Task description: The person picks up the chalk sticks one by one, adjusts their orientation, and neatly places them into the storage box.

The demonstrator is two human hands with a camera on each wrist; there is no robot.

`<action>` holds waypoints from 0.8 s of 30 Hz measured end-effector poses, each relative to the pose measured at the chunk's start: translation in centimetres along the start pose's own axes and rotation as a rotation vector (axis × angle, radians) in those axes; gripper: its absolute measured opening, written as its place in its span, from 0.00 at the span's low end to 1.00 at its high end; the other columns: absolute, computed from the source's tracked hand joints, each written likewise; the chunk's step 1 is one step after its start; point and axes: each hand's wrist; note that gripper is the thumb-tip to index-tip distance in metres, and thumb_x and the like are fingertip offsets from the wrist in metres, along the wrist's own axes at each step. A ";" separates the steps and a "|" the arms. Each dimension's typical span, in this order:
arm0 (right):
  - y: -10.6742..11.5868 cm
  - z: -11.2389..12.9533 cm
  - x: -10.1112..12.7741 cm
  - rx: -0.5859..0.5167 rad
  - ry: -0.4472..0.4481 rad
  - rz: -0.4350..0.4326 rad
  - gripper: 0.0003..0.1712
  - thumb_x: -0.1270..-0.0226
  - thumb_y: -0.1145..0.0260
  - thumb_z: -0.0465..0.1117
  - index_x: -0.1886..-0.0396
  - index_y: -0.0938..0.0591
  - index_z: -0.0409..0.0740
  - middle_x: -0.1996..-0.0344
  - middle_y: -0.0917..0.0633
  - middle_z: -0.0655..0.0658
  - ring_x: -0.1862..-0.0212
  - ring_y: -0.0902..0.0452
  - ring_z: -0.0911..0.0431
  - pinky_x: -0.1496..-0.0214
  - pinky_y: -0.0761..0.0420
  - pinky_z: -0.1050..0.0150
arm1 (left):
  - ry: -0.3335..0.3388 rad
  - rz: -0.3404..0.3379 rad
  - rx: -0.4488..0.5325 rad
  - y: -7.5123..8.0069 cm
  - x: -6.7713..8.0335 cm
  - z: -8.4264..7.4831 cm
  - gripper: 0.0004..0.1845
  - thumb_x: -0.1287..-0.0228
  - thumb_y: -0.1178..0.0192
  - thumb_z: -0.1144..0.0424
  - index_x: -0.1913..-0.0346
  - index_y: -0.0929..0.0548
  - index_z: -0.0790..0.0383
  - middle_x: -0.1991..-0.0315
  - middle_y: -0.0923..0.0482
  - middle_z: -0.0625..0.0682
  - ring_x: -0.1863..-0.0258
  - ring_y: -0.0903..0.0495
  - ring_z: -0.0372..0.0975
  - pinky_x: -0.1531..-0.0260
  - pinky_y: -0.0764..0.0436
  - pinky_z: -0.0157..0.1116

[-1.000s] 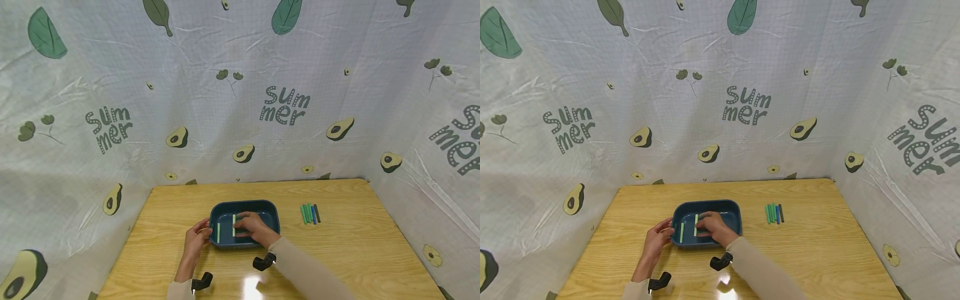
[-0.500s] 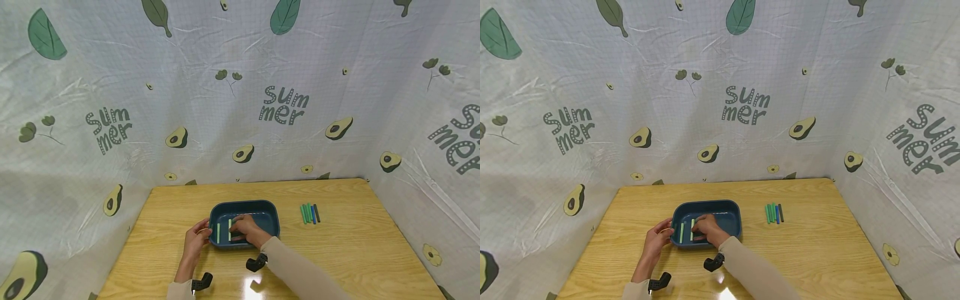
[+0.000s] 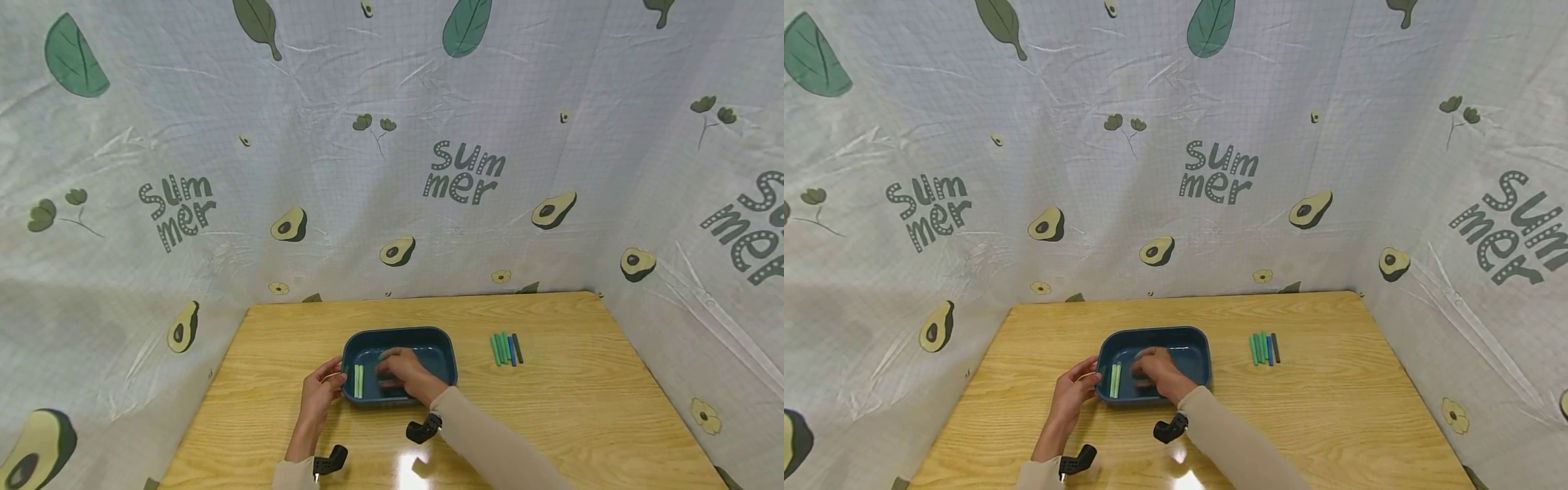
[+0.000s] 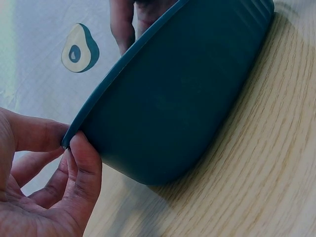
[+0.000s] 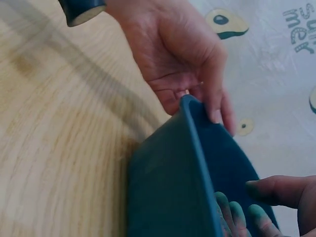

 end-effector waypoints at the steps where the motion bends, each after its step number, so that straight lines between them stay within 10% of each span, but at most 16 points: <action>1: 0.2 0.2 0.1 -0.001 0.011 0.011 0.22 0.42 0.34 0.29 0.46 0.24 0.33 0.59 0.16 0.37 0.59 0.17 0.50 0.60 0.14 0.52 | 0.001 -0.001 -0.001 0.0 0.0 0.0 0.23 0.36 0.41 0.71 0.37 0.23 0.64 0.45 0.27 0.63 0.61 0.23 0.40 0.70 0.20 0.32; 24: 8.4 4.1 4.3 -0.113 0.156 0.048 0.16 0.31 0.37 0.37 0.47 0.25 0.37 0.58 0.19 0.44 0.58 0.18 0.54 0.46 0.18 0.48 | -0.015 -0.003 0.012 0.1 -0.1 0.1 0.23 0.36 0.41 0.72 0.37 0.23 0.65 0.47 0.27 0.62 0.62 0.23 0.39 0.70 0.20 0.32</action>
Point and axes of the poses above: each hand's wrist, its own x-axis away from the middle knuckle, its own y-axis out of the back of the hand, z = x × y
